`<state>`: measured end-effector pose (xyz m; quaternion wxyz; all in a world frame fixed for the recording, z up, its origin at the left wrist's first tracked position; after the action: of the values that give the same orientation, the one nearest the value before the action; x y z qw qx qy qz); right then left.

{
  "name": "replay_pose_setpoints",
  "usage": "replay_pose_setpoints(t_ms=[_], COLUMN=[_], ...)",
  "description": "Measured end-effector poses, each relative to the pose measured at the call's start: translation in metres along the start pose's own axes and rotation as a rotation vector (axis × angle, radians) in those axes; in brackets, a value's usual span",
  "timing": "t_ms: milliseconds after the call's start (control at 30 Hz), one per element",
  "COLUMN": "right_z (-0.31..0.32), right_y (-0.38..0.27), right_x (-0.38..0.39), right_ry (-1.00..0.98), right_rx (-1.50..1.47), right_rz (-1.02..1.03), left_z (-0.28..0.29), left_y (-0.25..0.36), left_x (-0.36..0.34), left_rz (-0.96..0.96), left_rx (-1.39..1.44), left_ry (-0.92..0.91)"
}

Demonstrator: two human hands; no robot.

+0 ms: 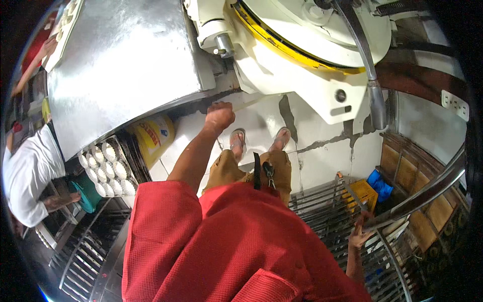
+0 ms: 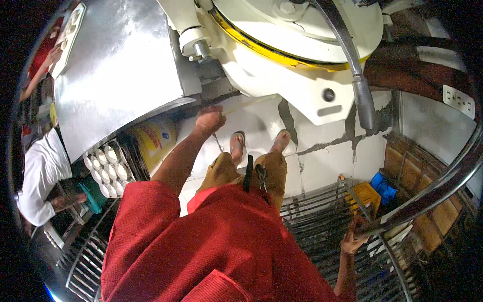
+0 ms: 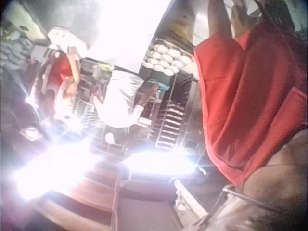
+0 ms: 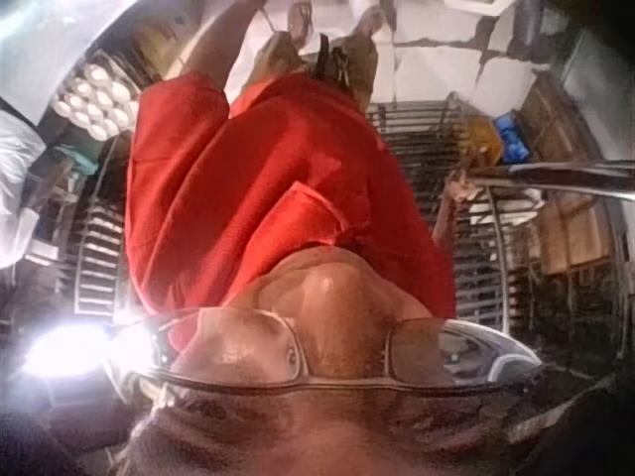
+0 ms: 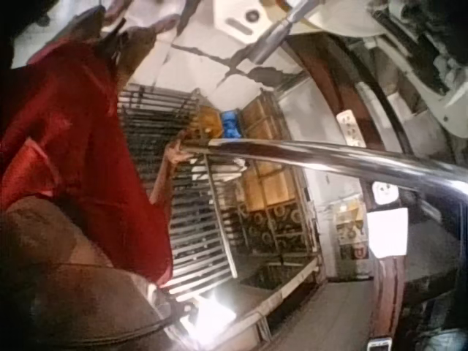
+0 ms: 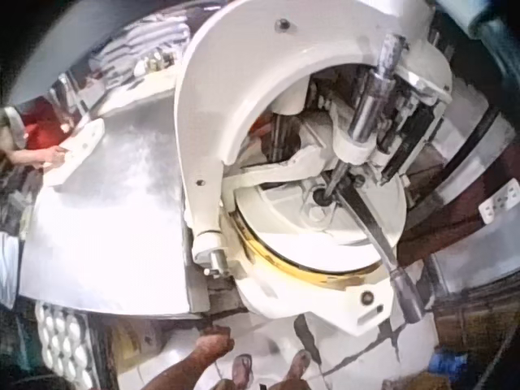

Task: The person places small dough balls into metal tins on a tray, loads a board of dough balls into a dough dividing machine, operates the machine with a lever, and places the resulting rounded dough balls into more tins on a tray.

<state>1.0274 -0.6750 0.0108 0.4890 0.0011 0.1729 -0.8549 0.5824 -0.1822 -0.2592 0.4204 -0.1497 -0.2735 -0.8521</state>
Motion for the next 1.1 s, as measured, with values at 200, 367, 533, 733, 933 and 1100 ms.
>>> replay_pose_setpoints(t_ms=[200,367,533,733,933,1100], right_z=[-0.004,-0.006,-0.006,-0.001,-0.002,-0.002], right_y=[-0.03,0.002,-0.022,-0.026,-0.034,0.051], right_x=[-0.031,-0.011,-0.027,-0.026,-0.032,0.021], right_ry=[-0.168,-0.214,-0.15,-0.144,-0.146,-0.395], right_rx=[-0.392,-0.897,-0.855,-0.435,-0.409,-0.809], right_rz=[-0.411,-0.777,-0.635,-0.299,-0.393,-0.596], left_z=[0.006,0.018,0.008,0.012,0.022,0.022], left_y=[-0.003,0.007,0.002,0.005,0.008,0.011], left_x=[0.006,0.009,0.006,0.007,0.006,0.003], left_rz=[-0.054,-0.021,-0.032,-0.003,0.011,0.007], left_rx=[-0.03,-0.029,-0.046,-0.01,0.008,0.073], left_ry=[0.066,0.038,0.062,0.015,-0.008,0.003])
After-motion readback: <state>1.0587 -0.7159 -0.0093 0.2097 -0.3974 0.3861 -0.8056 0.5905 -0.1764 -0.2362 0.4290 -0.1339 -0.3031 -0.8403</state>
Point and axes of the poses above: each hand's wrist, its own x-axis away from the middle knuckle, its own z-axis out of the back of the hand, y = z × x, the point moved 3 cm from there along -x, towards the middle knuckle, and after that the axes turned 12 degrees about -z, right-handed, at the moved point
